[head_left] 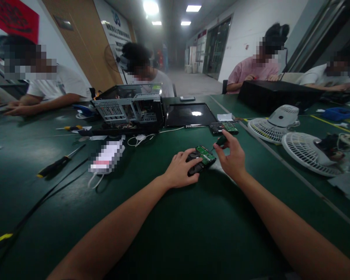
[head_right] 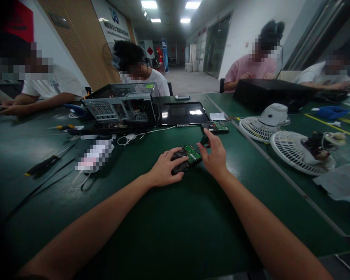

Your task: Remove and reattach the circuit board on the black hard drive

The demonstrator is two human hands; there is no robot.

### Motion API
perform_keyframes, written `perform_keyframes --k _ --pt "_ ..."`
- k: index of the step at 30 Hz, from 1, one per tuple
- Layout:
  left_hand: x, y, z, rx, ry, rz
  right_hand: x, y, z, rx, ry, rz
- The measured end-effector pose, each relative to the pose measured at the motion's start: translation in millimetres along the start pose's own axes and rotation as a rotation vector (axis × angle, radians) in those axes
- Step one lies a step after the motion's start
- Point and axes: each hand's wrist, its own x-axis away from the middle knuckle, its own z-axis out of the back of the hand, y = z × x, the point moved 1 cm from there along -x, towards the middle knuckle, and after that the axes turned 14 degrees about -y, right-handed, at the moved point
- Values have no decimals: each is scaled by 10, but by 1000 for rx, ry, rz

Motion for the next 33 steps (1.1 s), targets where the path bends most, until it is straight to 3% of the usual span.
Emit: perform_keyframes --k 8,17,33 --pt "2 10 -16 -6 12 -1 19 -14 -17 -160 -52 2" --pt "-15 17 -26 -10 18 0 59 115 -111 -220 69 -46" --pt "-12 15 -29 -9 16 1 49 148 -62 -43 136 -37"
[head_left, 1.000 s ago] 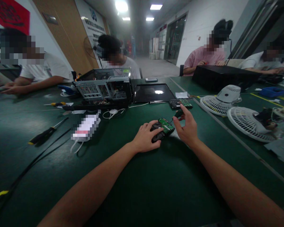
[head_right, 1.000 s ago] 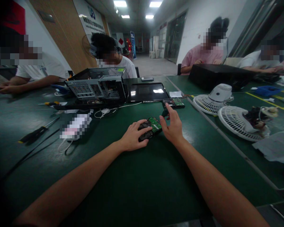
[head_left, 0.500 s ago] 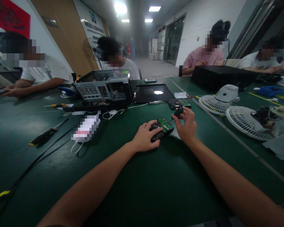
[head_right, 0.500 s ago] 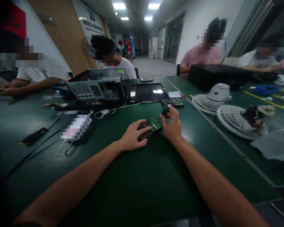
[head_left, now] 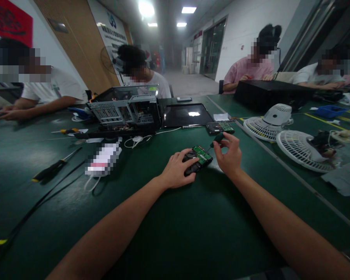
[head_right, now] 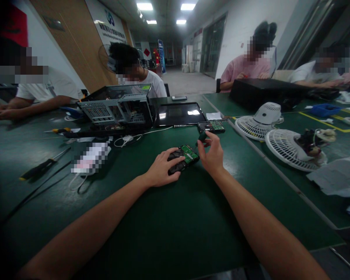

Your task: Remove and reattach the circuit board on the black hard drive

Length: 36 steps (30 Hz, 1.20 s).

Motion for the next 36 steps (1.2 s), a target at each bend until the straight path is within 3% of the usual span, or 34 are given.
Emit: perform_keyframes --k 10,16,20,36 --pt "0 -7 -3 13 -1 -4 -47 7 4 -131 -53 123" --pt "-7 -22 -20 3 4 -6 -64 -68 75 8 -19 115" --pt "-5 -20 -23 -4 4 -12 -66 -111 79 -29 -78 166" --pt "-5 -36 -43 -8 16 -20 -33 -117 65 -20 -76 84"
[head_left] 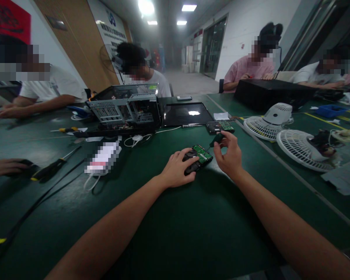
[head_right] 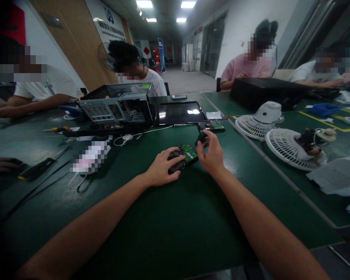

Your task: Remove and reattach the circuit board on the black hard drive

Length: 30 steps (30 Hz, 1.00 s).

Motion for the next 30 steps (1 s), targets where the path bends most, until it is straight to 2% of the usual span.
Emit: perform_keyframes --k 6,13,18,22,30 --pt "1 -10 -7 13 -4 5 5 9 -2 26 61 -14" --pt "-4 -6 -9 6 8 5 25 60 -61 -87 -3 2" --pt "4 2 -4 3 4 7 32 56 -68 2 67 -31" --pt "4 -1 -3 2 2 8 31 36 -66 50 46 4" --pt "4 5 13 19 -15 5 17 67 -81 -17 32 20"
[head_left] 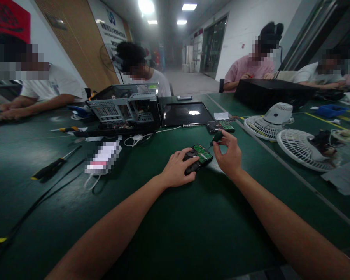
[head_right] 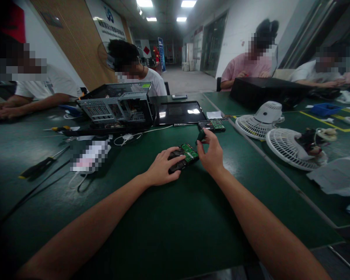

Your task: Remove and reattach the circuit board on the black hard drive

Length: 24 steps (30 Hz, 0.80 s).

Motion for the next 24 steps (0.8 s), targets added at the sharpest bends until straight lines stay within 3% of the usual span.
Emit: perform_keyframes --k 24 --pt "-1 2 7 -4 -3 4 -36 -76 75 55 -12 16"
